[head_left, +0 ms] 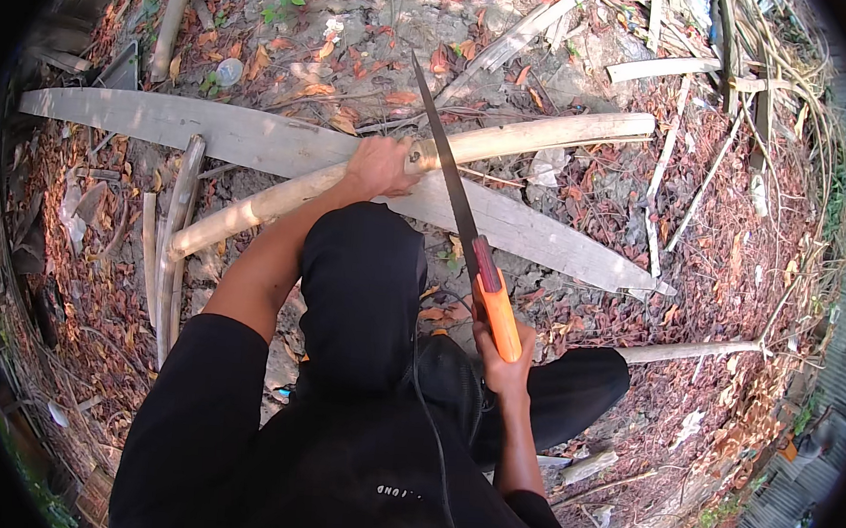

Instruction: The person sits on the ground and uses a hand saw to cut a long piece of light-colored wood resting on a larger plank. The person holds the wood with their left hand and saws with their right hand, periodically adjusting the wood's position.

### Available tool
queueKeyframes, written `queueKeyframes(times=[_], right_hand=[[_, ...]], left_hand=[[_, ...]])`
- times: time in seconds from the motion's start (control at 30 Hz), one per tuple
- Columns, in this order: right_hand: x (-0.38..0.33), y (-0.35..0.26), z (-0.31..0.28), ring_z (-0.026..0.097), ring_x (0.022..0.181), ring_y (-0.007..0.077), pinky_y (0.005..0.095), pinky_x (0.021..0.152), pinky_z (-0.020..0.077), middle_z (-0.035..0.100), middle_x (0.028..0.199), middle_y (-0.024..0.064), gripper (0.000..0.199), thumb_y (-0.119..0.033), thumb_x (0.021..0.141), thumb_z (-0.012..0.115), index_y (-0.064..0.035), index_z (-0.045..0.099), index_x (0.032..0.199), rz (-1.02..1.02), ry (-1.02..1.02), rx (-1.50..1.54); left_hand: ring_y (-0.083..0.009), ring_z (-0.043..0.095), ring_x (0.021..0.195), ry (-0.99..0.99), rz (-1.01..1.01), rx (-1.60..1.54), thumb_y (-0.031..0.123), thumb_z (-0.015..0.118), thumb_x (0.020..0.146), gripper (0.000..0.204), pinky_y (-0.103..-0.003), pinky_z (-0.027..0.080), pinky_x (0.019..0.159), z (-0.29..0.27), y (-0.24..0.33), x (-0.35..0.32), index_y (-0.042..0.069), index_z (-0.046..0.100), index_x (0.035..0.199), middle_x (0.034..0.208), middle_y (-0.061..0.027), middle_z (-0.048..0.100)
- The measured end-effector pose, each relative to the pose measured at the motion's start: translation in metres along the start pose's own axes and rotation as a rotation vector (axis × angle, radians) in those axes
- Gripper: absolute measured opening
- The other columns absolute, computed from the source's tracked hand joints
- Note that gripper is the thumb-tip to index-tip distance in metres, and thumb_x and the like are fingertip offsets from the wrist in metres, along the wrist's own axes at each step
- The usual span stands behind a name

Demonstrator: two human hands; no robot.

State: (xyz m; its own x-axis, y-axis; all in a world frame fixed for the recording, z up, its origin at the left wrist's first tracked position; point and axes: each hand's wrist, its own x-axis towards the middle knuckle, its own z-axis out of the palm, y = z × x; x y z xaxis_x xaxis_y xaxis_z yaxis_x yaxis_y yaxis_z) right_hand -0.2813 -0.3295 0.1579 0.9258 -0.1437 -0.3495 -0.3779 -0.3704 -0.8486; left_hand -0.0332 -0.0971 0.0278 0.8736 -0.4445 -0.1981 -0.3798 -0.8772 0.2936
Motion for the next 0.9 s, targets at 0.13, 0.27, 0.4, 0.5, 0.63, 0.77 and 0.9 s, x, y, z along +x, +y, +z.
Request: queueKeyframes(times=[0.13,0.27,0.4,0.5,0.63,0.77,0.9], right_hand=[[0.004,-0.024,0.011,0.05,0.051,0.0137,0.0352,0.053,0.0418,0.055,0.058,0.0096,0.021,-0.012,0.081,0.069,0.0051,0.059,0.076,-0.226,-0.006,-0.159],[-0.059,-0.025,-0.015,0.053,0.051,0.0118,0.0322,0.051,0.0411,0.056,0.058,0.007,0.018,-0.012,0.081,0.066,0.0054,0.06,0.077,-0.113,0.005,0.017],[0.007,0.003,0.019,0.047,0.05,0.0117,0.031,0.049,0.0385,0.053,0.056,0.0055,0.021,-0.014,0.084,0.065,0.0051,0.058,0.076,-0.078,0.065,0.034],[0.015,-0.013,0.027,0.054,0.052,0.0182,0.0353,0.053,0.0425,0.055,0.059,0.0093,0.016,-0.01,0.08,0.066,0.005,0.06,0.078,-0.256,0.052,-0.158],[-0.036,-0.021,0.016,0.061,0.055,0.0334,0.0373,0.054,0.0461,0.058,0.061,0.0166,0.013,-0.007,0.074,0.068,0.0039,0.062,0.08,-0.14,0.033,-0.078],[-0.016,-0.011,0.037,0.064,0.061,0.0378,0.0405,0.058,0.051,0.06,0.064,0.017,0.014,-0.006,0.069,0.071,-0.0003,0.064,0.08,-0.261,0.043,-0.218],[0.026,-0.023,0.039,0.059,0.051,0.0311,0.0368,0.052,0.0445,0.06,0.061,0.0163,0.014,-0.009,0.078,0.071,0.0013,0.062,0.078,-0.361,0.084,-0.196]], left_hand=[[-0.0383,0.068,0.069,0.116,-0.001,-0.011,0.05,0.072,0.074,0.06,-0.045,0.054,0.068,0.016,-0.007,-0.002,-0.003,0.064,0.1,0.071,-0.0217,0.067],[-0.0386,0.068,0.071,-0.012,-0.054,-0.039,0.049,0.073,0.073,0.062,-0.046,0.054,0.07,0.007,-0.002,0.001,-0.004,0.064,0.104,0.076,-0.0227,0.068],[-0.0388,0.068,0.072,-0.043,-0.029,-0.042,0.047,0.073,0.072,0.062,-0.047,0.054,0.071,0.001,0.001,0.003,-0.004,0.063,0.107,0.077,-0.0222,0.068],[-0.0386,0.068,0.073,-0.003,-0.006,-0.04,0.046,0.074,0.072,0.063,-0.046,0.054,0.071,0.01,-0.006,-0.005,-0.004,0.062,0.109,0.078,-0.0219,0.068],[-0.0353,0.07,0.077,-0.032,-0.029,-0.007,0.047,0.072,0.074,0.061,-0.044,0.054,0.074,0.015,-0.008,0.0,0.001,0.059,0.112,0.081,-0.0192,0.07],[-0.0361,0.069,0.072,-0.061,-0.037,0.01,0.047,0.071,0.074,0.057,-0.044,0.054,0.068,0.001,0.003,0.003,0.001,0.061,0.107,0.078,-0.019,0.069],[-0.0371,0.068,0.069,-0.031,-0.025,0.003,0.049,0.071,0.074,0.058,-0.044,0.055,0.066,-0.001,-0.005,0.005,-0.001,0.064,0.103,0.074,-0.0196,0.068]])
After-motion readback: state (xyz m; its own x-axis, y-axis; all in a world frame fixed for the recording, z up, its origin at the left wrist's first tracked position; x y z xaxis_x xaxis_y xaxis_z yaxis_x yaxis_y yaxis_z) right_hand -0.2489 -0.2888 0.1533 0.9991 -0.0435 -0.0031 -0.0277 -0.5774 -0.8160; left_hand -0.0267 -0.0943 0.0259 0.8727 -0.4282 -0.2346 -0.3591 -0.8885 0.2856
